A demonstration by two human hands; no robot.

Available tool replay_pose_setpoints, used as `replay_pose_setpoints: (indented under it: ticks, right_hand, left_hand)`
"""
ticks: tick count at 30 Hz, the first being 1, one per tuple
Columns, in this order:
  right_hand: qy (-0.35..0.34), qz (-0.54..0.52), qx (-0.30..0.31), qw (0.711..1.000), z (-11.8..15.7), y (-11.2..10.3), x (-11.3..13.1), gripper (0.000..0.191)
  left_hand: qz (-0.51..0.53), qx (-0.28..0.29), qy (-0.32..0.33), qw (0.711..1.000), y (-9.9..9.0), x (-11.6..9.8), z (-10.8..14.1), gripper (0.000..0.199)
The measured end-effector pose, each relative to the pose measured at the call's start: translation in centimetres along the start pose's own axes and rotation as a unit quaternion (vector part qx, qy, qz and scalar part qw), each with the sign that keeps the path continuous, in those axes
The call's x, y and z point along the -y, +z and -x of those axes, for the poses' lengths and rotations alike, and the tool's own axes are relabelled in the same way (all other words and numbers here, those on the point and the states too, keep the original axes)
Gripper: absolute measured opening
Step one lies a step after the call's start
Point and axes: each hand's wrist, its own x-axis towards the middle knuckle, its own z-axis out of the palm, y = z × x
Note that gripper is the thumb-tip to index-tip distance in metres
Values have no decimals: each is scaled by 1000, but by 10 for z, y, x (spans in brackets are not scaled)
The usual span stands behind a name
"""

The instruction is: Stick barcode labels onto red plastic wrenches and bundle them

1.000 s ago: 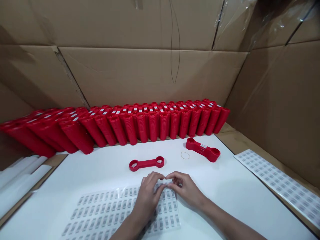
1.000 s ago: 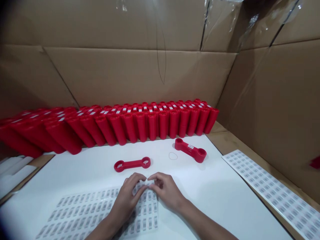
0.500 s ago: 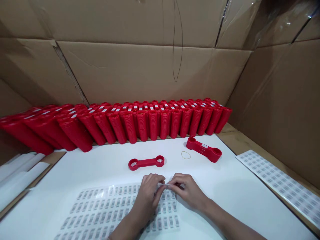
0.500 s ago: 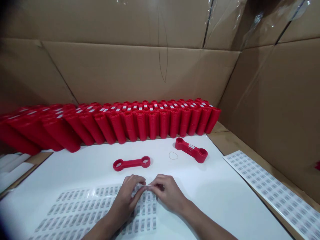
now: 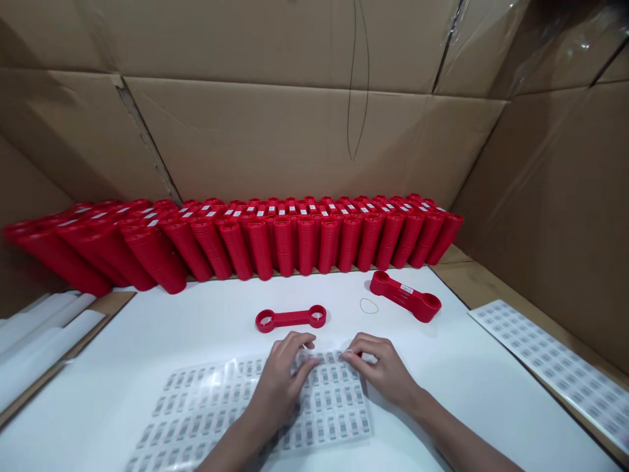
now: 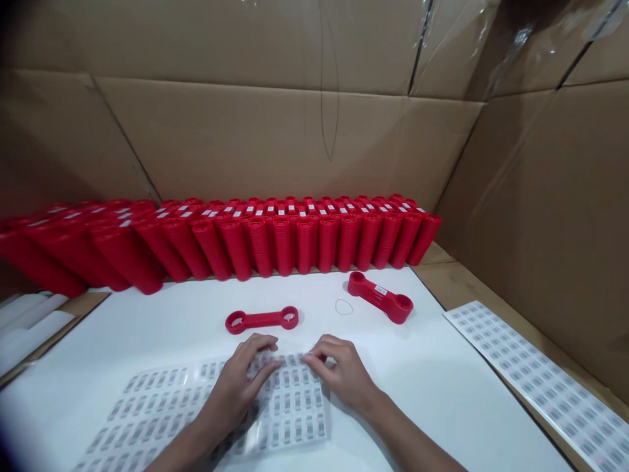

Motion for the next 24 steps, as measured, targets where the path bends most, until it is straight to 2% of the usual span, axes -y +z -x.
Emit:
replay_pose_setpoints:
  ticks: [5,9,13,17,21,24]
  right_hand:
    - [-17,-1,-3,1000,0,-4,-1,30]
    - [-10,-21,2,1000,1,-5,0,24]
    - [5,-24,2,1000,1,-6,-1,29]
    - [35,-56,19,998,-1,-5,-1,22]
    - [62,-103,25,992,-2,-3,-1,20]
    - [66,-113,21,991,-1,-3,0,20]
  left_hand:
    - [3,-20,-14,1000,-1,6,0,23]
    - [-3,-26,10,1000,1,10,1,24]
    - [-14,-18,53,998,1,11,2,23]
    - [-16,-16,73,997,-1,8,2,21]
    - [-19,-20,70,997,0,5,1,20]
    - [-11,-32,44,998,1,4,1,20]
